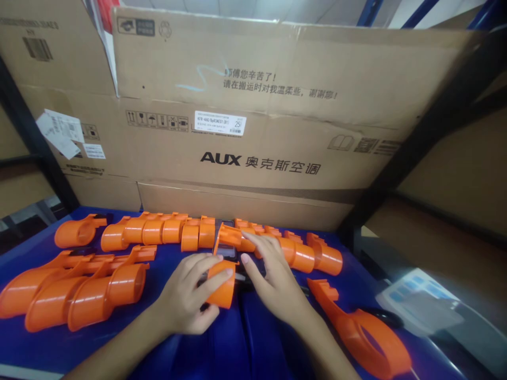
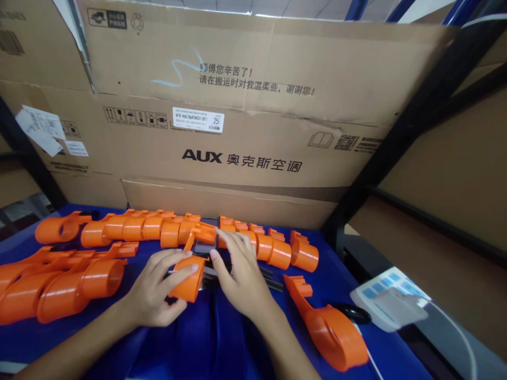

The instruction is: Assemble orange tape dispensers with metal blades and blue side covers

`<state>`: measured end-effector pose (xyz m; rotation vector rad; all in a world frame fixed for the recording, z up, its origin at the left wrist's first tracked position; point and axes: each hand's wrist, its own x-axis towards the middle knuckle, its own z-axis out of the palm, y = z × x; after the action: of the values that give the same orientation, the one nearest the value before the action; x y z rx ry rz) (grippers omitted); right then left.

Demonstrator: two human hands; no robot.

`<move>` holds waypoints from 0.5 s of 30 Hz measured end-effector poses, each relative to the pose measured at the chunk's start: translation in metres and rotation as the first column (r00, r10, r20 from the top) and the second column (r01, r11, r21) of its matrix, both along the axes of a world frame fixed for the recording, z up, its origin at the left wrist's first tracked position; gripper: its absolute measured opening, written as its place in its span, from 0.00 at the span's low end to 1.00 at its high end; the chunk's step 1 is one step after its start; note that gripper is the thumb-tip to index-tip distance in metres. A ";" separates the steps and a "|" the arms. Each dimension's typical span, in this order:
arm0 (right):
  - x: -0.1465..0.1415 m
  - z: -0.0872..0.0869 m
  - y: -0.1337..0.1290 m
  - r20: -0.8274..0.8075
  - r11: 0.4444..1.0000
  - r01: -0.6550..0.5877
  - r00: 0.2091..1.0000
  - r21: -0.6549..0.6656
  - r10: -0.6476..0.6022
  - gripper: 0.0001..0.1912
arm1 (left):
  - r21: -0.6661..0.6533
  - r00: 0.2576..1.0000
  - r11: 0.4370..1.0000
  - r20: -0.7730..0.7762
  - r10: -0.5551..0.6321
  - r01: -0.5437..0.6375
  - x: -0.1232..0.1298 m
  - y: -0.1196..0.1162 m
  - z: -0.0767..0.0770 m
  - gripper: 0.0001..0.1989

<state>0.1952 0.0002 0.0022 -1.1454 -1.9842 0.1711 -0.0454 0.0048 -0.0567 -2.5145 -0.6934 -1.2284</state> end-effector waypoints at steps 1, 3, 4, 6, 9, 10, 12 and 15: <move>0.000 0.000 0.000 -0.002 1.000 -0.001 1.000 0.006 0.001 0.21 | 0.012 1.000 1.000 -0.002 0.004 -0.004 0.001 0.004 0.001 0.38; 0.000 0.001 0.000 -0.002 1.000 -0.003 1.000 0.014 0.003 0.19 | 0.043 1.000 0.999 0.001 0.015 -0.015 0.004 0.013 0.004 0.38; 0.000 0.001 0.001 -0.002 1.000 -0.004 1.000 0.017 0.004 0.19 | 0.056 1.000 0.998 0.007 0.020 -0.020 0.005 0.018 0.005 0.37; 0.000 0.001 0.001 0.001 1.000 -0.008 1.000 0.020 0.008 0.18 | 0.069 0.999 0.997 0.025 0.035 -0.037 0.006 0.027 0.007 0.38; 0.000 0.002 0.001 0.002 1.000 -0.015 1.000 0.019 0.015 0.16 | 0.063 0.998 0.996 0.027 0.058 -0.060 0.005 0.037 0.008 0.39; 0.001 0.002 0.001 -0.001 1.000 -0.017 1.000 0.022 0.017 0.16 | 0.056 0.998 0.996 0.026 0.062 -0.064 0.004 0.039 0.008 0.39; 0.001 0.003 0.001 -0.014 0.999 -0.019 1.000 0.037 0.020 0.15 | 0.038 0.996 0.997 0.050 0.070 -0.072 0.002 0.041 0.008 0.40; 0.000 0.003 0.000 -0.025 0.998 -0.013 1.000 0.056 0.014 0.14 | 0.013 0.988 0.996 0.127 0.084 -0.087 -0.001 0.040 0.009 0.41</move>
<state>0.1953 0.0006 0.0056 -1.0894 -1.9627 0.1360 -0.0469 0.0447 -0.0478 -2.3818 -0.8065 -1.3659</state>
